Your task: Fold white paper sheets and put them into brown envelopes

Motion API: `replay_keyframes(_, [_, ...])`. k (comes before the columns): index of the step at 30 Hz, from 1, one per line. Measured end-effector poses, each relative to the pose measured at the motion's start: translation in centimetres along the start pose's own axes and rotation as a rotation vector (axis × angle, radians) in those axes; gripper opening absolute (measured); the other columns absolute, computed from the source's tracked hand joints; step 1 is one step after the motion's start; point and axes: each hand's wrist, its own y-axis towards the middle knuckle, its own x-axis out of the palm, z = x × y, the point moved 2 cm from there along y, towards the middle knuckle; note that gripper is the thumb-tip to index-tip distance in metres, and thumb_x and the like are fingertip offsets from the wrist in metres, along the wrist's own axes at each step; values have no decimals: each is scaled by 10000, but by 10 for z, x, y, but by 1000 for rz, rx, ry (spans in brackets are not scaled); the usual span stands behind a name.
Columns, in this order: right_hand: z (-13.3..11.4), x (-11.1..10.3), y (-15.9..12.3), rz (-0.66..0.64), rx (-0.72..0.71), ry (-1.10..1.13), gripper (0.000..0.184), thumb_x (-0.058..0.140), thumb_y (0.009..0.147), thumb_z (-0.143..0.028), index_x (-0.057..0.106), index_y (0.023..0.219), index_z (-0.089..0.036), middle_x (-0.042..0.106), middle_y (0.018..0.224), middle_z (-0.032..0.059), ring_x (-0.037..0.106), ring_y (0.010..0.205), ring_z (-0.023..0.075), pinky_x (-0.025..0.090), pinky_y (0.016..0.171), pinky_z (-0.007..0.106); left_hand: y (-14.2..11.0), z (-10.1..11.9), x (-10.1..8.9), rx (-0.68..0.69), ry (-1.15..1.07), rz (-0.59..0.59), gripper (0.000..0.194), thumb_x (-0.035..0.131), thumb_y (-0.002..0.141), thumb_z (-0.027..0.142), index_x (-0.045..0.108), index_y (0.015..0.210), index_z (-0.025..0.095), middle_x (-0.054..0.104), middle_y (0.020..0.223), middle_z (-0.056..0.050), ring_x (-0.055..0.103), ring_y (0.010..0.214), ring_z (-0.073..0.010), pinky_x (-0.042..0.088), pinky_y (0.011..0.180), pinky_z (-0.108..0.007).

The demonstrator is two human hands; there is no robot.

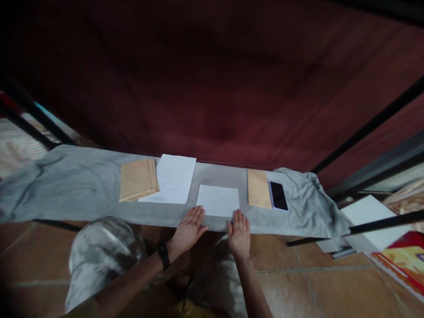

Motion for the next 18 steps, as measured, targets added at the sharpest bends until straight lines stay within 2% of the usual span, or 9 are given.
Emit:
replay_keyframes(4, [-2,1,2,15,23,19,571,281,1046,-392,246,1551,-130,420,1526,202,378,1412,298,284,1145,535,28,16,6,20,-20,-1,598,311,1018,466,386,1480,94,393,1555,-158,315,1468,-248,286,1206,-449])
replay_keyframes(7, [-3,1,3,15,32,29,566,273,1045,-397,272,1544,-130,435,1517,197,389,1402,297,291,1139,532,55,32,19,73,-57,-27,579,307,1019,457,397,1478,114,404,1555,-130,315,1468,-231,280,1209,-435])
replay_keyframes(10, [-3,1,3,10,31,24,557,267,1046,-394,296,1536,-129,452,1506,193,406,1390,292,300,1135,522,80,41,33,69,-76,-21,569,304,1017,457,406,1477,138,432,1539,-123,333,1461,-229,279,1205,-448])
replay_keyframes(13, [-4,1,4,25,33,20,558,292,1046,-388,280,1542,-134,454,1508,184,400,1396,284,303,1139,517,98,35,42,52,-57,-21,570,294,1017,447,390,1488,141,409,1553,-121,331,1462,-233,270,1205,-451])
replay_keyframes(18, [-6,1,3,34,57,33,575,338,1040,-398,266,1549,-141,461,1508,166,405,1399,282,309,1146,506,113,4,44,-22,22,-67,590,251,1020,428,361,1504,110,360,1577,-131,276,1484,-245,246,1212,-457])
